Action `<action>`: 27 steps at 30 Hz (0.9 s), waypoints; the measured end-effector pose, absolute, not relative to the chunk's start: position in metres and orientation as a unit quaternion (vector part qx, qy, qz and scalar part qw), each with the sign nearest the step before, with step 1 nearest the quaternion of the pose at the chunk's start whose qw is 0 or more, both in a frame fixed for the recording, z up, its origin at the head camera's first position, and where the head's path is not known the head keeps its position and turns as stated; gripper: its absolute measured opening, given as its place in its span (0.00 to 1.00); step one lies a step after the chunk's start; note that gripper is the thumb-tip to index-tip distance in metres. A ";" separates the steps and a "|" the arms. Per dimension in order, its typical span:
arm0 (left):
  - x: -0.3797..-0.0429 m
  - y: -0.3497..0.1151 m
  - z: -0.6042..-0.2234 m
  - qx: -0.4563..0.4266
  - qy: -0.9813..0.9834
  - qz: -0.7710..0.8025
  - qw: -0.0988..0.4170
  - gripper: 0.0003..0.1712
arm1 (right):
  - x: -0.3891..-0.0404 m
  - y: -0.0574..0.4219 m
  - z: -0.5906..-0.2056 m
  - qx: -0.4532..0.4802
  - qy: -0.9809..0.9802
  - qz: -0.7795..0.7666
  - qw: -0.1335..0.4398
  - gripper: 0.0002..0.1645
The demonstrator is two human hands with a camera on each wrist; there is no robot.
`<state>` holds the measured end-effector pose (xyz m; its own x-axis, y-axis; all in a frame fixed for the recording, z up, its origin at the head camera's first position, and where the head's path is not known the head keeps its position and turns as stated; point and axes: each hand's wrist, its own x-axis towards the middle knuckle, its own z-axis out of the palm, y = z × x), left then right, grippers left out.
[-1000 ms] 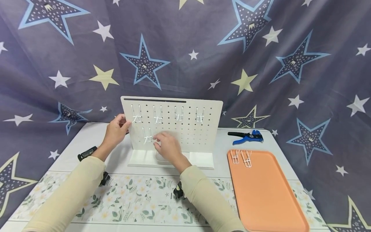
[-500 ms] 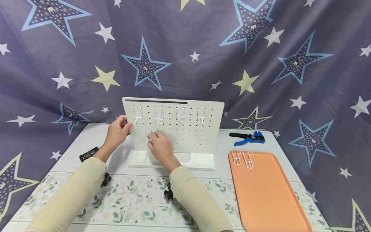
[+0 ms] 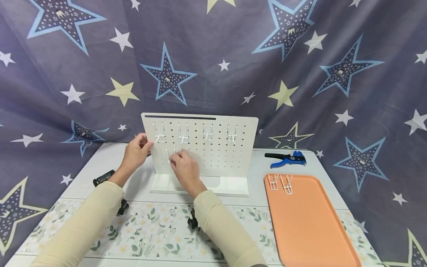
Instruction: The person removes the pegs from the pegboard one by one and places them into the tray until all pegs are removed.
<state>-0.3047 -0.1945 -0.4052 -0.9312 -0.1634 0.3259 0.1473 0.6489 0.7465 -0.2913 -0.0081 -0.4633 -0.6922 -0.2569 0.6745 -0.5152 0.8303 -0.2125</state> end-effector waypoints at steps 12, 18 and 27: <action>-0.304 -0.194 -0.404 0.001 -0.891 -0.415 0.184 0.11 | -0.290 -0.006 -0.464 0.237 -0.878 0.194 0.369 0.05; -0.305 -0.193 -0.404 0.001 -0.890 -0.417 0.184 0.11 | -0.291 -0.005 -0.464 0.248 -0.865 0.194 0.391 0.04; -0.303 -0.194 -0.401 0.005 -0.889 -0.421 0.179 0.11 | -0.288 0.000 -0.461 0.272 -0.851 0.212 0.397 0.04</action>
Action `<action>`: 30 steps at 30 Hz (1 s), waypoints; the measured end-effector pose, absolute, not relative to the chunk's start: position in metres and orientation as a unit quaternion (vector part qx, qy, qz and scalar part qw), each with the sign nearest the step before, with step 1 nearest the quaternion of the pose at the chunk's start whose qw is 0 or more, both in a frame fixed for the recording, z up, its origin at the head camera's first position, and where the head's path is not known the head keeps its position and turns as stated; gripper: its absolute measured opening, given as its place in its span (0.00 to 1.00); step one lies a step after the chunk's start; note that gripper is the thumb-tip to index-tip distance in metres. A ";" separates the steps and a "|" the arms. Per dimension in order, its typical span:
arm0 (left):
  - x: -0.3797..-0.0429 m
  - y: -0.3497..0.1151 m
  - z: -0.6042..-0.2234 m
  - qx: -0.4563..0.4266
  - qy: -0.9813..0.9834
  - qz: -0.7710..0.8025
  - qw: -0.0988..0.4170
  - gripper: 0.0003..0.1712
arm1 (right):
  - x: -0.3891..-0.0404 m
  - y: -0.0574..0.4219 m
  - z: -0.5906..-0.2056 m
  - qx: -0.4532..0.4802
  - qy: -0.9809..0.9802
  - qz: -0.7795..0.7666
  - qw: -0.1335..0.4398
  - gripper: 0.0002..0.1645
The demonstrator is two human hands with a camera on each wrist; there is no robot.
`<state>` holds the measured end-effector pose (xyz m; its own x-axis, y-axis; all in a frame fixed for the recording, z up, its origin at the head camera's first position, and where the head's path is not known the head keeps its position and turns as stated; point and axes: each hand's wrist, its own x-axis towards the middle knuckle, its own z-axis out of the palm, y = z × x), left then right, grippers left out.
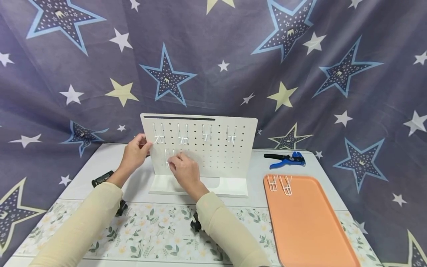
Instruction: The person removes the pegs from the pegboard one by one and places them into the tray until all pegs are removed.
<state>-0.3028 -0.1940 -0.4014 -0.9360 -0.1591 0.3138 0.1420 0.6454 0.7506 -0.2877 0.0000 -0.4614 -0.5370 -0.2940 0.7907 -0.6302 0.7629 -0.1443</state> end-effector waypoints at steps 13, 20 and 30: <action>-0.304 -0.194 -0.402 0.006 -0.890 -0.422 0.170 0.12 | -0.263 0.055 -0.437 0.282 -0.891 0.243 0.261 0.05; -0.300 -0.196 -0.403 0.010 -0.895 -0.415 0.166 0.13 | -0.257 0.088 -0.433 0.262 -0.907 0.270 0.189 0.03; -0.299 -0.193 -0.399 0.009 -0.896 -0.414 0.161 0.14 | -0.253 0.131 -0.424 0.271 -0.904 0.278 0.177 0.04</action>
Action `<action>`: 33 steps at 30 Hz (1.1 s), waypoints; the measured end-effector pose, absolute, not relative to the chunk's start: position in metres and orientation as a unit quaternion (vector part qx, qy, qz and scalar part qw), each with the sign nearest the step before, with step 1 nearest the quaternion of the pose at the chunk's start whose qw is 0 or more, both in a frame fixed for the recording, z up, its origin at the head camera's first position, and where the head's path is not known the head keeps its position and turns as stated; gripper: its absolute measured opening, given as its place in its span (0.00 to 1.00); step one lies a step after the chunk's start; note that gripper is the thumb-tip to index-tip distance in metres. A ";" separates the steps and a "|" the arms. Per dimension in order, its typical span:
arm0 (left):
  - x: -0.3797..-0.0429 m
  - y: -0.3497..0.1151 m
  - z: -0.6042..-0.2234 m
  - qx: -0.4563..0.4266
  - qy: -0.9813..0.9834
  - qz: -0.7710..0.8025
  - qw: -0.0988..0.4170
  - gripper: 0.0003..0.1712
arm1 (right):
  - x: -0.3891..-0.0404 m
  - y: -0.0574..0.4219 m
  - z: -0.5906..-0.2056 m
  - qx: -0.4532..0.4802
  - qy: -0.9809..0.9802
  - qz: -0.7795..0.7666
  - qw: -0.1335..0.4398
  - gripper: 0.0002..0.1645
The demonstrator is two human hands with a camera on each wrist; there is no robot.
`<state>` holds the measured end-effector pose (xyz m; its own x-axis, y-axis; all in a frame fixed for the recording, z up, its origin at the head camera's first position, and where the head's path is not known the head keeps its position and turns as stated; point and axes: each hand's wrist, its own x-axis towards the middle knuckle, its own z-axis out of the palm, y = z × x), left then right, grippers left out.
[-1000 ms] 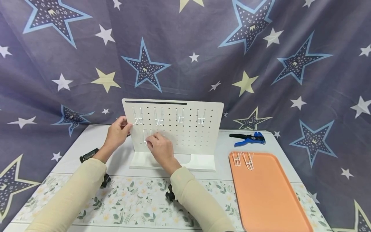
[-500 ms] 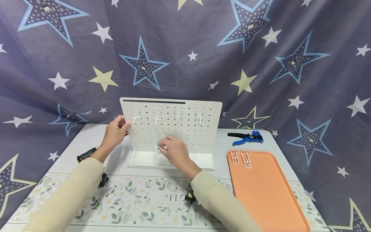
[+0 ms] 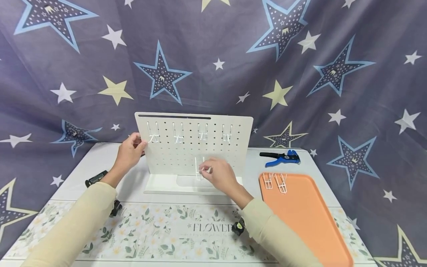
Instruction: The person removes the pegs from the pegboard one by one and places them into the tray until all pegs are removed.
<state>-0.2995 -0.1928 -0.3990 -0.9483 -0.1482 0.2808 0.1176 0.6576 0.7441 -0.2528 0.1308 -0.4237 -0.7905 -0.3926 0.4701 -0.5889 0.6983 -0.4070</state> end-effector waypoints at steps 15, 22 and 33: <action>-0.303 -0.193 -0.400 0.008 -0.893 -0.418 0.165 0.12 | -0.250 0.202 -0.419 0.242 -0.921 0.281 0.116 0.04; -0.301 -0.193 -0.400 0.007 -0.894 -0.416 0.165 0.12 | -0.250 0.237 -0.420 0.204 -0.936 0.273 0.091 0.05; -0.302 -0.193 -0.400 0.007 -0.895 -0.411 0.172 0.13 | -0.250 0.284 -0.415 0.190 -0.939 0.269 0.097 0.03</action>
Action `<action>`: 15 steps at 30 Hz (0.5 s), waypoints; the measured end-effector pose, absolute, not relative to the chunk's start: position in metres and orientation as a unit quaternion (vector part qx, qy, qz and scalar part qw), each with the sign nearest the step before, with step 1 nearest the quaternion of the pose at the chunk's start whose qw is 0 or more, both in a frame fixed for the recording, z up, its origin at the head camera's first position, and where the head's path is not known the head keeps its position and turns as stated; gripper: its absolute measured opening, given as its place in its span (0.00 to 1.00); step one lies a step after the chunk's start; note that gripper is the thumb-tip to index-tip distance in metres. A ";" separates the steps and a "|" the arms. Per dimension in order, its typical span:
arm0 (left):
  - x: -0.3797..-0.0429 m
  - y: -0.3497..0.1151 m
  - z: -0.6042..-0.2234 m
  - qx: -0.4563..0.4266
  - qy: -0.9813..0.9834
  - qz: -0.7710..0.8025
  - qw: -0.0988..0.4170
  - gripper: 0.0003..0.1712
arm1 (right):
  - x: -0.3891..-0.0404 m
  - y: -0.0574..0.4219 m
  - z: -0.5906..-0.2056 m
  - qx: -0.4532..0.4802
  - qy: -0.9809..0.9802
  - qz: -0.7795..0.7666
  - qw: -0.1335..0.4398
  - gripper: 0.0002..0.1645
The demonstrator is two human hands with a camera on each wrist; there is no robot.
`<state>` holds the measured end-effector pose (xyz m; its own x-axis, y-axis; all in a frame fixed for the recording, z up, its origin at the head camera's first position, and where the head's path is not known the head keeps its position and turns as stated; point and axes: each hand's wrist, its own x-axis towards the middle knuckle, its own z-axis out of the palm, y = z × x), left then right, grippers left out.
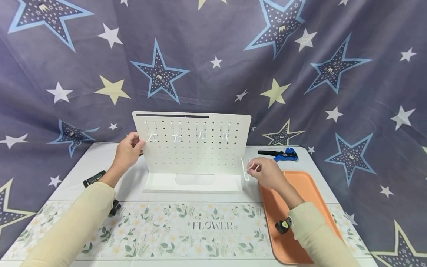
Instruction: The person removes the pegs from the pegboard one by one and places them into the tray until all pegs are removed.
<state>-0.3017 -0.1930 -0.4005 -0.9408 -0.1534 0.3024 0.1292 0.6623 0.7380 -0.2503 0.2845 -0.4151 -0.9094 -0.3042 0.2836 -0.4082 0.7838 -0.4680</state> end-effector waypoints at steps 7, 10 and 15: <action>-0.301 -0.194 -0.403 0.010 -0.896 -0.411 0.166 0.14 | -0.254 0.320 -0.402 0.166 -0.949 0.248 0.106 0.03; -0.302 -0.195 -0.403 0.010 -0.897 -0.410 0.165 0.14 | -0.257 0.337 -0.399 0.152 -0.954 0.230 0.114 0.04; -0.305 -0.195 -0.402 0.007 -0.899 -0.405 0.167 0.14 | -0.257 0.363 -0.397 0.123 -0.962 0.211 0.119 0.03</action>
